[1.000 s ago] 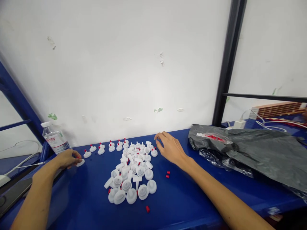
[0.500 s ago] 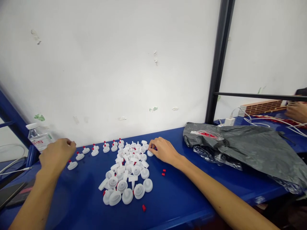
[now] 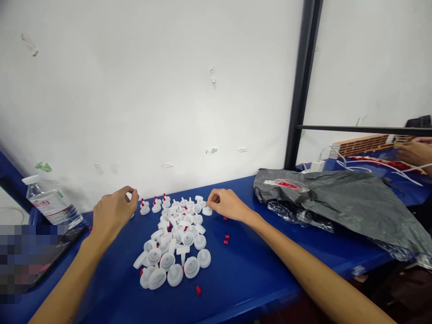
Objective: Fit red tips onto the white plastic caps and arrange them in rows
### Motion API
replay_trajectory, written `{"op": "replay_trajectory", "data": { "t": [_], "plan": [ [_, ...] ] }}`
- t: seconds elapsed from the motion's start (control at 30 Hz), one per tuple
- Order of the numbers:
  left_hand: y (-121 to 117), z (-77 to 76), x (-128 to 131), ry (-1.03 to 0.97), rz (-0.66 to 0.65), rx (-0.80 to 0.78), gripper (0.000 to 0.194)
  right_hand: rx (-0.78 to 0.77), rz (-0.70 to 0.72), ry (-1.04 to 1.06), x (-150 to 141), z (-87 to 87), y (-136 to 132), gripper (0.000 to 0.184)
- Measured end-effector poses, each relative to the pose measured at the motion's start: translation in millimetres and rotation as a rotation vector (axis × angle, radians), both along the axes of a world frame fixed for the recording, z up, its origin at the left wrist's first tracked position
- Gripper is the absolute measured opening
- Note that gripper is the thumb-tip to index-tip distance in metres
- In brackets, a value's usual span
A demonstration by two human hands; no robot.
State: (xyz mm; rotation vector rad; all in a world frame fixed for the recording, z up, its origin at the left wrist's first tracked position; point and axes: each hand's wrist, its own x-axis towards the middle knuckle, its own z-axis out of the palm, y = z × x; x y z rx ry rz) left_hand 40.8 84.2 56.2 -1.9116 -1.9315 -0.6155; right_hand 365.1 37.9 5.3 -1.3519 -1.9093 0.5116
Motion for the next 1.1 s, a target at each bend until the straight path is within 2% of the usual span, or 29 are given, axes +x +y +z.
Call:
{"op": "replay_trajectory", "data": {
  "t": [0.1,0.27,0.33,0.43,0.5,0.57,0.7,0.83,0.97,1.1],
  "plan": [
    [-5.9,-1.5,11.7,-0.083,-0.200,0.032,0.027,0.010,-0.065,0.073,2.2,-0.3,2.8,0.008],
    [-42.2,7.3,44.0,-0.253,-0.720,0.027,0.020,0.054,-0.098,0.147,5.9,0.3,4.8,0.006],
    [-63.6,16.0,57.2,-0.331,-0.846,-0.168,0.017,0.097,-0.096,0.141,4.5,1.7,3.2,0.005],
    [-90.7,27.1,72.1,-0.283,-0.998,-0.731,0.021,0.148,-0.082,0.122,0.8,3.7,0.3,0.009],
    [-101.3,28.1,79.1,-0.200,-1.056,-0.956,0.027,0.153,-0.067,0.110,-1.2,4.4,-1.0,0.010],
    [-106.4,22.2,84.7,-0.126,-1.086,-1.032,0.030,0.152,-0.063,0.100,-2.4,4.6,-1.9,0.010],
    [-109.4,-1.2,93.4,-0.014,-1.072,-1.013,0.034,0.152,-0.070,0.114,-4.6,5.5,-3.8,0.013],
    [-110.7,-18.9,99.6,0.031,-1.061,-0.929,0.020,0.200,-0.053,0.160,-7.6,6.8,-5.4,0.020],
    [-107.9,-23.2,101.5,0.028,-1.104,-0.885,0.010,0.266,-0.065,0.175,-8.6,7.1,-4.9,0.020],
    [-104.8,-23.9,99.2,0.051,-1.081,-0.815,0.016,0.308,-0.052,0.171,-8.2,7.3,-4.8,0.018]
  ]
}}
